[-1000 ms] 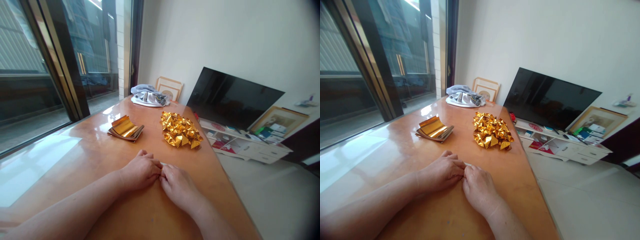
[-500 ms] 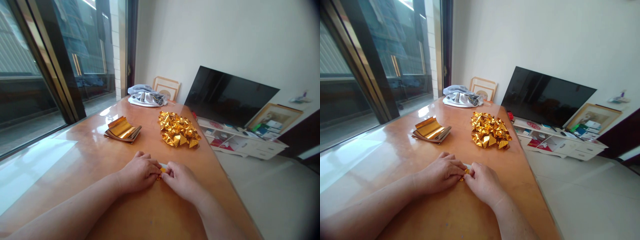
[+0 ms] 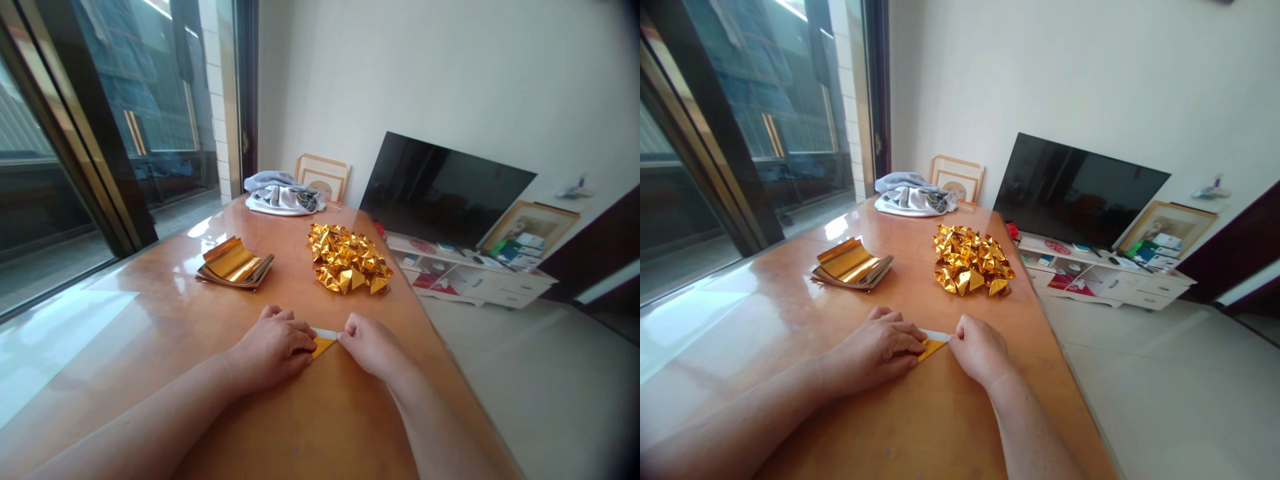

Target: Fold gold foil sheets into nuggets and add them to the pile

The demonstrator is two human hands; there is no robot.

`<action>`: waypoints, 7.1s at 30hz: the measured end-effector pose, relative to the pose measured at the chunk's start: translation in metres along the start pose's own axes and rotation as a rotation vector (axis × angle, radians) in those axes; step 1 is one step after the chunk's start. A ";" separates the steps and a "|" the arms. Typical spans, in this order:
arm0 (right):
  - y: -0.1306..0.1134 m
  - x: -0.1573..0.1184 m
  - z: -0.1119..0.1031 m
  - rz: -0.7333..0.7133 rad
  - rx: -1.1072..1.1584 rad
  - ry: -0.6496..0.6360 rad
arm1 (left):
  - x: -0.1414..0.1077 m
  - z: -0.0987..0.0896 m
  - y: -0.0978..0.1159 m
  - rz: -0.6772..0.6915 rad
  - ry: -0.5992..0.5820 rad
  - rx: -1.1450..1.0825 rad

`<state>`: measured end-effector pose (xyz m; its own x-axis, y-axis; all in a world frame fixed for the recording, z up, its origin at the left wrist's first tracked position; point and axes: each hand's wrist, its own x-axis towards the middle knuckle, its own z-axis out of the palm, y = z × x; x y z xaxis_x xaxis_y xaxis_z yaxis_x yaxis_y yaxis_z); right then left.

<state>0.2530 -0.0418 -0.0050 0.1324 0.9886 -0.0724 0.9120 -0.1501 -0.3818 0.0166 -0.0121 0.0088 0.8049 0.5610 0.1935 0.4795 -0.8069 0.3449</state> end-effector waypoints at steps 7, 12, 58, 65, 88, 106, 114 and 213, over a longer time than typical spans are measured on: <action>-0.011 -0.002 0.005 -0.161 0.108 0.135 | 0.000 0.002 -0.005 -0.022 0.005 -0.048; -0.019 -0.007 0.012 -0.331 0.092 0.080 | 0.001 0.007 -0.008 -0.067 0.048 -0.074; -0.018 -0.004 0.011 -0.433 0.085 0.022 | 0.006 0.018 -0.020 -0.263 0.116 -0.059; -0.017 -0.001 0.016 -0.390 0.154 0.042 | 0.005 0.018 -0.020 -0.278 0.136 -0.062; -0.022 -0.006 0.014 -0.499 0.311 0.059 | 0.003 0.011 -0.019 -0.374 0.098 -0.192; -0.034 -0.018 -0.006 -0.584 0.274 0.193 | -0.006 -0.016 -0.010 -0.213 0.115 -0.451; -0.053 -0.041 -0.025 -0.654 0.226 0.213 | -0.028 -0.053 0.009 -0.192 0.156 -0.382; -0.049 -0.259 -0.013 -0.498 0.707 -0.185 | -0.186 0.010 0.182 -0.368 0.903 -1.269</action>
<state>0.1793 -0.2905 0.0440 -0.3370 0.9325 0.1299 0.3849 0.2624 -0.8849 -0.0419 -0.2651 0.0271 0.0343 0.9732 0.2272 -0.3667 -0.1992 0.9088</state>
